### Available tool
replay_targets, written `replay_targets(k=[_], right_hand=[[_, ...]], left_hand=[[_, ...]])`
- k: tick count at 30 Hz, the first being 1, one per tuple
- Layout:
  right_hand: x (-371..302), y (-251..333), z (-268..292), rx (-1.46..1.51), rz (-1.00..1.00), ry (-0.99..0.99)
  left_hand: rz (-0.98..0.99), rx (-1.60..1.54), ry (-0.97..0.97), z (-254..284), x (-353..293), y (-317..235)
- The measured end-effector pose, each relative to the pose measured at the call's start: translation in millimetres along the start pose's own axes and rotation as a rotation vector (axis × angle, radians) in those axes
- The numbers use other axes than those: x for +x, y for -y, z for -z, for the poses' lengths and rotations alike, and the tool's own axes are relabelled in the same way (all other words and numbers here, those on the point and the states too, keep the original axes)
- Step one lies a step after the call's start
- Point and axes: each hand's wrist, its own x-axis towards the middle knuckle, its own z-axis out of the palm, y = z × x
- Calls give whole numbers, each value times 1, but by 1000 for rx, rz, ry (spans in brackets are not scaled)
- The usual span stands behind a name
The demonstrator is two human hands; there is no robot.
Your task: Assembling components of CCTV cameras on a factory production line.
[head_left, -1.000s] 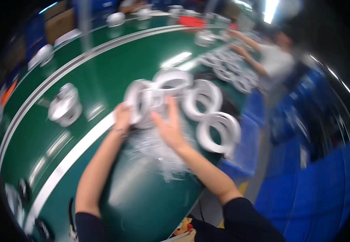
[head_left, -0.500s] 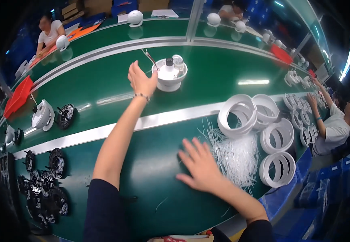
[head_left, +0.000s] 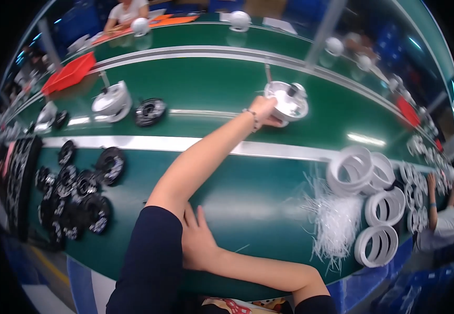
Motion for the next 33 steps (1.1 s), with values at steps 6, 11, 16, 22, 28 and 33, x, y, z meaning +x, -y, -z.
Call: replay_targets(k=[6,11,16,22,28,33], right_hand=[[22,6,-13,72,63,-163],[40,-31,22,-45,126,-168],[36,-69,38,33,272,12],[-37,-64,42,-209,223,-66],[-126,-76,122,96,111,-264],[-141,-102,183,-76,-63,-406]], left_hand=[[-52,74,-21,29,-66,-26],[-70,97,-9,58,-106,-31],[-118,114,30,65,-143,-39],[-79,-14,149,69,-202,-47],[132,87,274,73,-240,-3],[237,178,281,60,-251,33]])
